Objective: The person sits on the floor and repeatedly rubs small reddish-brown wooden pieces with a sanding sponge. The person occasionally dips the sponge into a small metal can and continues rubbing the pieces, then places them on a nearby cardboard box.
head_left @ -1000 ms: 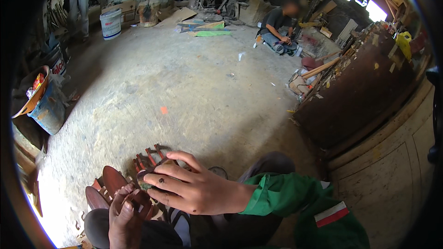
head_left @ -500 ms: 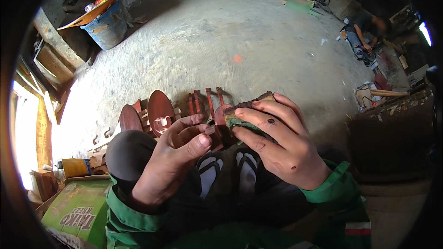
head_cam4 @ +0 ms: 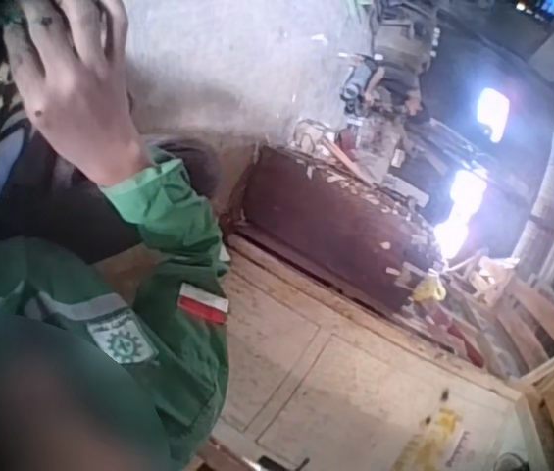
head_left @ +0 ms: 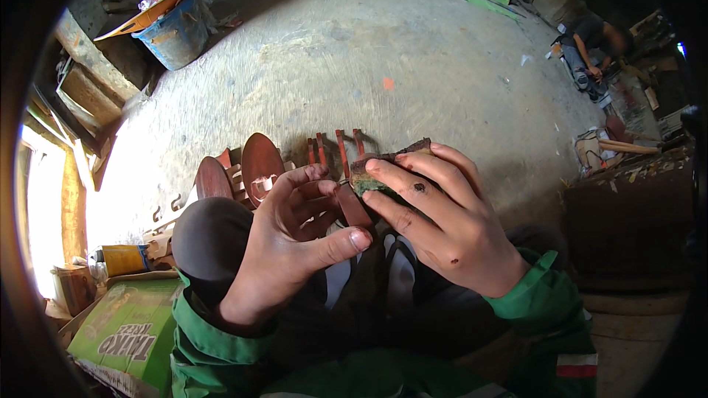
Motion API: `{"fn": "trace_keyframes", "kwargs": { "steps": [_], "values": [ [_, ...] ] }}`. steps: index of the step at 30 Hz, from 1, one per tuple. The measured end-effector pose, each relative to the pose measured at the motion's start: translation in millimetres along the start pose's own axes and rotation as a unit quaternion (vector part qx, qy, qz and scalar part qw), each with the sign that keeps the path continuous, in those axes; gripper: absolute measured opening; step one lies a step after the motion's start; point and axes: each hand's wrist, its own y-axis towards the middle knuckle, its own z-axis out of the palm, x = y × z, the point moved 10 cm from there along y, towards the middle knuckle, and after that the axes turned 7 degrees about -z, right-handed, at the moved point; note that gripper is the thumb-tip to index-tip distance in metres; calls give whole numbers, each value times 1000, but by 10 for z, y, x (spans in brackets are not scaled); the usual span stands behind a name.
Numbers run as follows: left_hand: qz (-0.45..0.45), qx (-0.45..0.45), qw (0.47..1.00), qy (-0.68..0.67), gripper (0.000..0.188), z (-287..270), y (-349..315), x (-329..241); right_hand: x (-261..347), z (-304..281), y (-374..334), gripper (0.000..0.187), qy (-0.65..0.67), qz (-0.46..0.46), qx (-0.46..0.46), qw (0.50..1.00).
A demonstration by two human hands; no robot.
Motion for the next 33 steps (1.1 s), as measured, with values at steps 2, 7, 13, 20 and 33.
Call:
{"fn": "trace_keyframes", "kwargs": {
  "steps": [2,7,13,20,33],
  "values": [
    [26,-4,1000,12,95,-15,-8,-34,-3,3,1,30,1,-5,-7,1000],
    [32,2,999,13,91,-58,3,15,-10,19,-3,40,36,-16,-31,999],
    [29,4,999,-24,88,-122,66,99,19,64,-61,42,86,-18,26,996],
    [43,12,999,-7,86,-94,38,78,-169,-141,-52,47,108,-7,-94,990],
    [71,8,997,13,87,-48,-21,-2,-32,-22,-46,30,103,-17,-18,994]
  ]
}}
